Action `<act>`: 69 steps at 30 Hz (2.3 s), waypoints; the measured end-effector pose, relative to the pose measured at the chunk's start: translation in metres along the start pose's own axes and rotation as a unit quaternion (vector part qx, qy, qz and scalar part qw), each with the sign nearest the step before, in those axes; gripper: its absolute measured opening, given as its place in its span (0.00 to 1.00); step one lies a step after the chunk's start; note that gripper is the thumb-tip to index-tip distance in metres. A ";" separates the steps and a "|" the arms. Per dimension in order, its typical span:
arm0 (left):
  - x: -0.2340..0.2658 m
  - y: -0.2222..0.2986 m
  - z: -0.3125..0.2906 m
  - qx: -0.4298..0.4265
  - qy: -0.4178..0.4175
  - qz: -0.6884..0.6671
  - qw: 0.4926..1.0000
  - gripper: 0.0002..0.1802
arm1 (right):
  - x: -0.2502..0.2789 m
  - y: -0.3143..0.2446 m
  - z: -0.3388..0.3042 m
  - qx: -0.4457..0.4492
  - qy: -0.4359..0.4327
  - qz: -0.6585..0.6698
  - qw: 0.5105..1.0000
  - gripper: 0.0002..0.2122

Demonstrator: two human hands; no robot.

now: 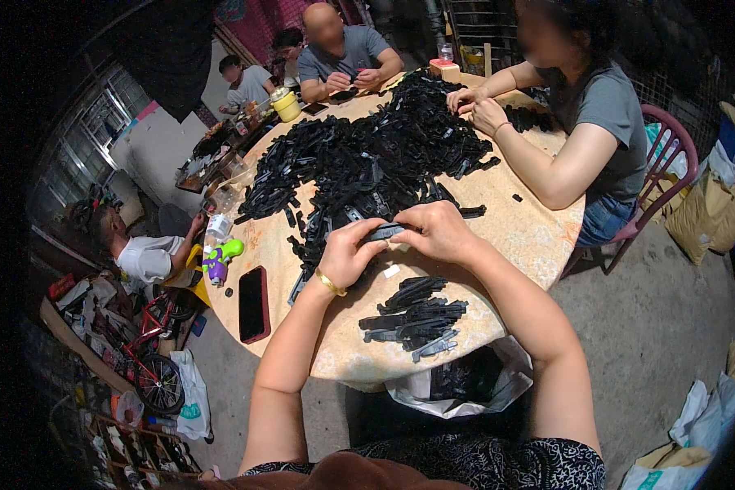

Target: The person assembles small black plastic components by hand at a table.

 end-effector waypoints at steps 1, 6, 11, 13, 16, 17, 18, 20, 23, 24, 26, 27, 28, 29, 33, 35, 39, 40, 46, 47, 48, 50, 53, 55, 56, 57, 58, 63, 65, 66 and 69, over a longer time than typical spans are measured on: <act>-0.001 -0.002 0.001 0.003 0.002 -0.026 1.000 0.15 | 0.000 0.000 0.000 -0.010 -0.001 -0.015 1.000 0.14; -0.006 -0.008 -0.003 0.039 -0.001 -0.030 0.999 0.14 | 0.015 0.011 0.004 -0.137 -0.036 0.136 0.981 0.17; -0.040 -0.008 -0.011 -0.019 -0.126 -0.062 0.990 0.16 | 0.061 0.066 -0.013 -0.207 -0.083 -0.153 0.963 0.15; -0.045 -0.001 -0.011 -0.019 -0.169 -0.038 0.985 0.16 | 0.059 0.069 -0.014 -0.238 -0.188 -0.252 0.919 0.13; -0.047 0.000 -0.013 -0.043 -0.192 -0.071 0.978 0.16 | 0.051 0.060 -0.010 -0.294 -0.168 -0.273 0.901 0.10; -0.048 -0.003 -0.014 -0.052 -0.184 -0.104 0.976 0.15 | 0.051 0.061 -0.010 -0.293 -0.167 -0.274 0.901 0.10; -0.049 -0.006 -0.015 -0.060 -0.174 -0.137 0.973 0.15 | 0.052 0.057 -0.008 -0.294 -0.100 -0.208 0.928 0.09; -0.050 -0.017 -0.017 0.072 -0.116 -0.162 0.977 0.16 | 0.050 0.046 -0.006 -0.225 -0.002 -0.133 0.965 0.09; -0.038 -0.012 -0.008 0.299 0.025 -0.352 0.887 0.23 | 0.023 0.026 0.000 -0.051 -0.020 0.017 0.998 0.07; -0.031 -0.015 -0.008 0.309 0.011 -0.415 0.856 0.23 | 0.012 0.011 0.003 0.013 -0.018 -0.006 1.000 0.07; -0.017 -0.023 -0.007 0.299 -0.077 -0.501 0.808 0.22 | -0.002 -0.004 0.004 0.044 -0.025 -0.040 0.998 0.07; -0.016 -0.027 -0.007 0.300 -0.078 -0.502 0.808 0.22 | -0.006 -0.006 0.004 0.043 -0.038 -0.037 0.998 0.07; -0.016 -0.031 -0.007 0.312 -0.076 -0.499 0.805 0.21 | -0.005 -0.001 0.007 0.042 -0.059 0.017 0.997 0.08; -0.016 -0.033 -0.007 0.324 -0.074 -0.496 0.802 0.19 | 0.001 0.002 0.007 -0.064 -0.083 0.102 0.989 0.08; -0.019 -0.035 -0.003 0.338 -0.050 -0.475 0.811 0.19 | 0.020 0.066 0.005 -0.156 0.029 -0.113 0.981 0.08; -0.020 -0.031 -0.002 0.335 -0.044 -0.474 0.813 0.20 | 0.018 0.078 0.001 -0.178 -0.031 -0.159 0.971 0.09; -0.018 -0.031 -0.005 0.320 0.008 -0.460 0.828 0.20 | 0.005 0.068 0.005 -0.145 -0.062 -0.330 0.931 0.09; -0.018 -0.030 -0.005 0.314 0.013 -0.467 0.827 0.19 | 0.005 0.066 0.005 -0.147 -0.067 -0.333 0.929 0.09; -0.019 -0.033 -0.006 0.283 0.064 -0.533 0.795 0.19 | 0.006 0.063 0.003 -0.163 -0.053 -0.386 0.906 0.06; -0.019 -0.035 -0.007 0.254 0.085 -0.539 0.798 0.19 | 0.007 0.059 0.003 -0.142 0.008 -0.353 0.925 0.07; -0.017 -0.037 -0.006 0.259 0.091 -0.535 0.799 0.20 | 0.008 0.051 0.003 -0.120 0.068 -0.318 0.938 0.08; -0.014 -0.035 -0.006 0.261 0.117 -0.556 0.781 0.20 | 0.002 0.032 0.005 -0.133 0.091 -0.169 0.972 0.09; -0.016 -0.036 -0.005 0.240 0.111 -0.621 0.738 0.20 | -0.014 0.005 0.006 -0.163 0.046 0.193 0.967 0.10; -0.018 -0.031 -0.007 0.228 0.059 -0.625 0.744 0.19 | -0.022 -0.014 0.009 -0.129 0.039 0.250 0.959 0.09; -0.018 -0.038 -0.008 0.216 0.009 -0.617 0.757 0.17 | -0.025 -0.015 0.009 -0.126 0.035 0.236 0.963 0.09; -0.017 -0.037 -0.008 0.215 0.008 -0.617 0.757 0.17 | -0.025 -0.014 0.009 -0.124 0.033 0.221 0.967 0.09; -0.016 -0.035 -0.007 0.204 -0.022 -0.594 0.778 0.16 | -0.025 -0.011 0.008 -0.123 0.035 0.221 0.967 0.09; -0.022 -0.026 -0.008 0.219 -0.008 -0.454 0.864 0.13 | -0.023 -0.004 0.006 -0.029 0.043 0.192 0.980 0.08; -0.023 -0.031 -0.007 0.214 0.015 -0.407 0.888 0.12 | -0.023 -0.005 0.008 -0.012 0.065 0.160 0.985 0.07; -0.022 -0.031 -0.007 0.210 0.037 -0.362 0.908 0.11 | -0.022 -0.006 0.008 -0.008 0.094 0.108 0.990 0.07; -0.021 -0.028 -0.005 0.202 0.113 -0.381 0.895 0.13 | -0.018 -0.010 0.007 -0.014 0.118 0.064 0.991 0.06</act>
Point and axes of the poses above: each hand's wrist, its own z-axis towards the middle knuckle, its own x-axis out of the back of the hand, y = z × x, the point moved 1 cm from there along z, towards the middle knuckle, and after that the axes turned 2 degrees about -x, right-handed, at the moved point
